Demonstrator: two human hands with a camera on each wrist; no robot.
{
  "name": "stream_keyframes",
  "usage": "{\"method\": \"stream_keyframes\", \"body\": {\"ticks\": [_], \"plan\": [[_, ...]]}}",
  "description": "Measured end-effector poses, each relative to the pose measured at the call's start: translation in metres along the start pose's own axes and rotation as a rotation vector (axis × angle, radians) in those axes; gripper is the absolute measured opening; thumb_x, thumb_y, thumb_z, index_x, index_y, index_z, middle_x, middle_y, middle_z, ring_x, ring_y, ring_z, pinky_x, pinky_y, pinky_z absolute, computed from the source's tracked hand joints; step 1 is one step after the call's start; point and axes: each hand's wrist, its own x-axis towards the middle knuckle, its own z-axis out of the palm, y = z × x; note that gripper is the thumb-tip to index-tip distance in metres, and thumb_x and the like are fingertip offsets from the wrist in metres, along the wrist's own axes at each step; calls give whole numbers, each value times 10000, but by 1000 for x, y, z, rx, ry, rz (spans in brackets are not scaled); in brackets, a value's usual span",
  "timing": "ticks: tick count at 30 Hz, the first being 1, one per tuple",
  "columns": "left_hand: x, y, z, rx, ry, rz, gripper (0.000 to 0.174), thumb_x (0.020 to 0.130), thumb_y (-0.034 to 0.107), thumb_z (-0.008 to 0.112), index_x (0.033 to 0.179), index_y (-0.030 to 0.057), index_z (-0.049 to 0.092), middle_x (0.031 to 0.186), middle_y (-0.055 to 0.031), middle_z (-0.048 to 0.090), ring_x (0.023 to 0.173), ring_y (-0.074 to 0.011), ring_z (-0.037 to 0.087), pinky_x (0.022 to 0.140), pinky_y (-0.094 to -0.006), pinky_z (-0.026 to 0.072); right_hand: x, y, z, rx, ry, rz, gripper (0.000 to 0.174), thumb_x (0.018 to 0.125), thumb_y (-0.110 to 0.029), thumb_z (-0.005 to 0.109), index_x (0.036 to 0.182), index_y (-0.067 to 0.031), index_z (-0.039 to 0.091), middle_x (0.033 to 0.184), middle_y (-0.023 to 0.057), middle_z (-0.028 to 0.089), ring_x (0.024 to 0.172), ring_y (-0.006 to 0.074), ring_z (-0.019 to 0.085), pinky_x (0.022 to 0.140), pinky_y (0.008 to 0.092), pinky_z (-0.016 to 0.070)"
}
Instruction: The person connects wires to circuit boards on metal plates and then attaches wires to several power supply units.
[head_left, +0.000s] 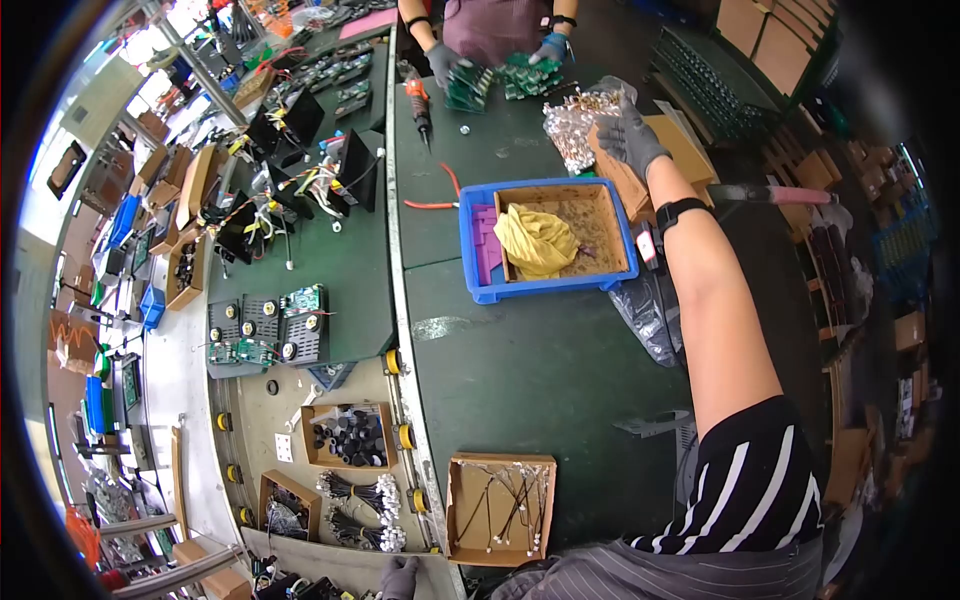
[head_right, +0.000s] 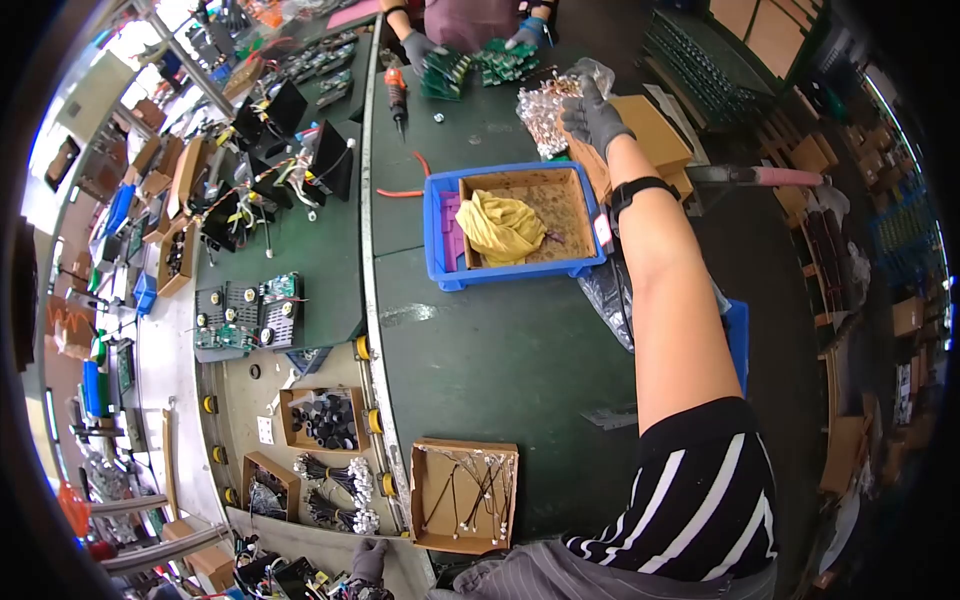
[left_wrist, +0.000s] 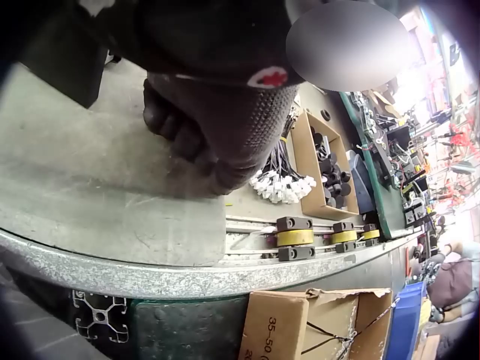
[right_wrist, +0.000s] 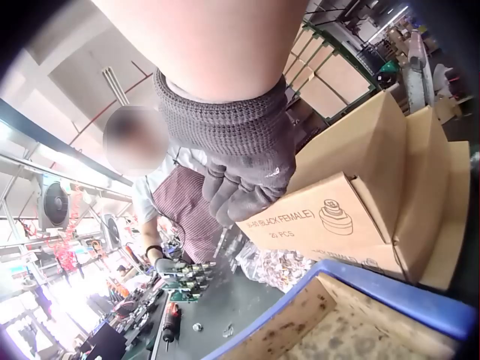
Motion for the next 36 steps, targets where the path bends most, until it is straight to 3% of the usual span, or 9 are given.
{"method": "stream_keyframes", "body": {"ticks": [10,12,15,18,24,31,32,34,36], "plan": [[-26,48,0,168,73,-16,348,781,325,703,871,-3,628,777,-99,648,731,-171,587,679,-320,462,-22,-1,18,-91,-68,105,808,819,-783,273,1112,-121,632,853,1,622,686,110,531,691,270,434],[-24,44,3,245,136,36,395,740,399,710,759,15,623,735,-147,630,730,-274,607,683,-389,463,-26,-1,22,-93,-83,108,806,820,-783,275,1112,-122,633,853,-2,621,686,112,532,685,268,430],[-29,51,4,184,140,-25,396,740,401,706,767,14,625,756,-155,634,744,-285,605,690,-393,463,-13,5,26,-91,-81,89,859,751,-839,321,1072,-107,634,815,16,629,648,153,554,629,305,452],[-34,54,2,217,128,-1,390,748,381,708,823,7,628,775,-136,639,741,-244,601,694,-367,467,-12,15,16,-8,-120,65,742,801,-762,393,934,-80,650,722,30,623,562,143,541,509,262,421],[0,5,7,7,127,128,239,776,255,716,779,39,612,675,-24,579,628,-119,495,590,-295,424,-46,4,-21,-20,322,26,502,900,-559,467,908,-92,651,642,-18,560,543,97,511,505,237,403],[-29,50,-1,88,89,33,256,786,275,716,811,45,605,695,-15,572,667,-117,503,613,-286,422,-55,32,-56,68,295,52,387,917,-474,502,787,-122,596,610,-27,529,468,78,450,439,226,351],[-18,32,3,72,125,63,308,764,325,713,795,29,632,678,-88,605,653,-193,560,655,-346,465,-56,33,-60,60,288,58,387,917,-474,502,787,-122,596,610,-27,529,468,78,450,439,226,351],[-13,32,9,43,181,329,338,787,300,681,952,8,645,752,-113,651,687,-223,604,660,-362,481,-52,42,-67,-285,115,18,286,865,-338,573,806,-64,631,622,62,593,518,157,555,441,302,413],[-43,101,-6,92,-123,272,341,834,289,605,980,-13,664,831,-177,682,747,-251,666,692,-371,509,-36,43,-89,-1779,-170,-579,232,832,-248,494,686,-93,587,607,143,516,538,293,529,475,407,414]]}}
